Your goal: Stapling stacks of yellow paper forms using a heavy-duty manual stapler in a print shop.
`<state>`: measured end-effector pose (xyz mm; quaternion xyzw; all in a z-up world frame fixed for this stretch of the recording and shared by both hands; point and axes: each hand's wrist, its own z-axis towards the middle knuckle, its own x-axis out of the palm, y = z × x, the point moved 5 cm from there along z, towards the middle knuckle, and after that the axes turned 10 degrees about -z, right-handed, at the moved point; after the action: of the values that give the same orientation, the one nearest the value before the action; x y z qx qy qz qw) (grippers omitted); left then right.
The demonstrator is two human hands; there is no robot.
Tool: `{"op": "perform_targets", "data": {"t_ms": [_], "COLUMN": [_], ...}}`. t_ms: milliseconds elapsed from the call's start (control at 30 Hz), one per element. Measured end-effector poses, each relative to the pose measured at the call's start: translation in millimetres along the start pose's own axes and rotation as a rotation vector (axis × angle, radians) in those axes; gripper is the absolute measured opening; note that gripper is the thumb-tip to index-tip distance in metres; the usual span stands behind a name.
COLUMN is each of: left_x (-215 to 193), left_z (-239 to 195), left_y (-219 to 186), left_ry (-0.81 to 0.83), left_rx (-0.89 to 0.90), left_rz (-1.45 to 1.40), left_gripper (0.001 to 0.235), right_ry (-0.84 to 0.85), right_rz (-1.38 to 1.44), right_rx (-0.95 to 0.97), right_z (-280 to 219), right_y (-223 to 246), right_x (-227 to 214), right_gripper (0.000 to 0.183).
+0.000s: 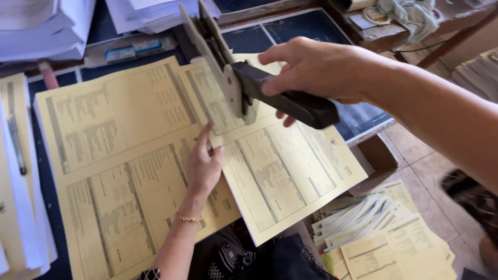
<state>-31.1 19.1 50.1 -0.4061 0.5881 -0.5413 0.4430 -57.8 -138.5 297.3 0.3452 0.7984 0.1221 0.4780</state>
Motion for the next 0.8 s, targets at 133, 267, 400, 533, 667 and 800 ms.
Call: {"op": "perform_targets", "data": {"t_ms": [133, 267, 400, 533, 667, 800], "left_x": [-1.8, 6.1, 10.1, 7.9, 5.6, 5.5], "left_z": [1.2, 1.0, 4.3, 1.5, 1.2, 0.9], "left_y": [2.9, -1.4, -5.4, -5.1, -2.0, -4.4], "left_ry": [0.0, 0.048, 0.001, -0.025, 0.006, 0.034], "left_rx": [0.086, 0.129, 0.099, 0.208, 0.086, 0.078], "left_rz": [0.051, 0.011, -0.01, -0.001, -0.007, -0.027], "left_gripper": [0.059, 0.056, 0.056, 0.058, 0.06, 0.061], "right_ry": [0.057, -0.024, -0.058, -0.066, -0.066, -0.081], "right_rz": [-0.168, -0.16, -0.18, -0.202, -0.196, -0.164], "right_rx": [0.12, 0.015, -0.061, -0.007, -0.045, -0.124], "right_z": [-2.6, -0.7, 0.9, -2.3, -1.8, 5.7], "right_y": [-6.4, -19.4, -20.6, -20.0, -21.5, -36.3], "right_x": [35.1, 50.9, 52.4, 50.5, 53.9, 61.8], "right_gripper": [0.053, 0.089, 0.089, 0.089, 0.088, 0.082]}}
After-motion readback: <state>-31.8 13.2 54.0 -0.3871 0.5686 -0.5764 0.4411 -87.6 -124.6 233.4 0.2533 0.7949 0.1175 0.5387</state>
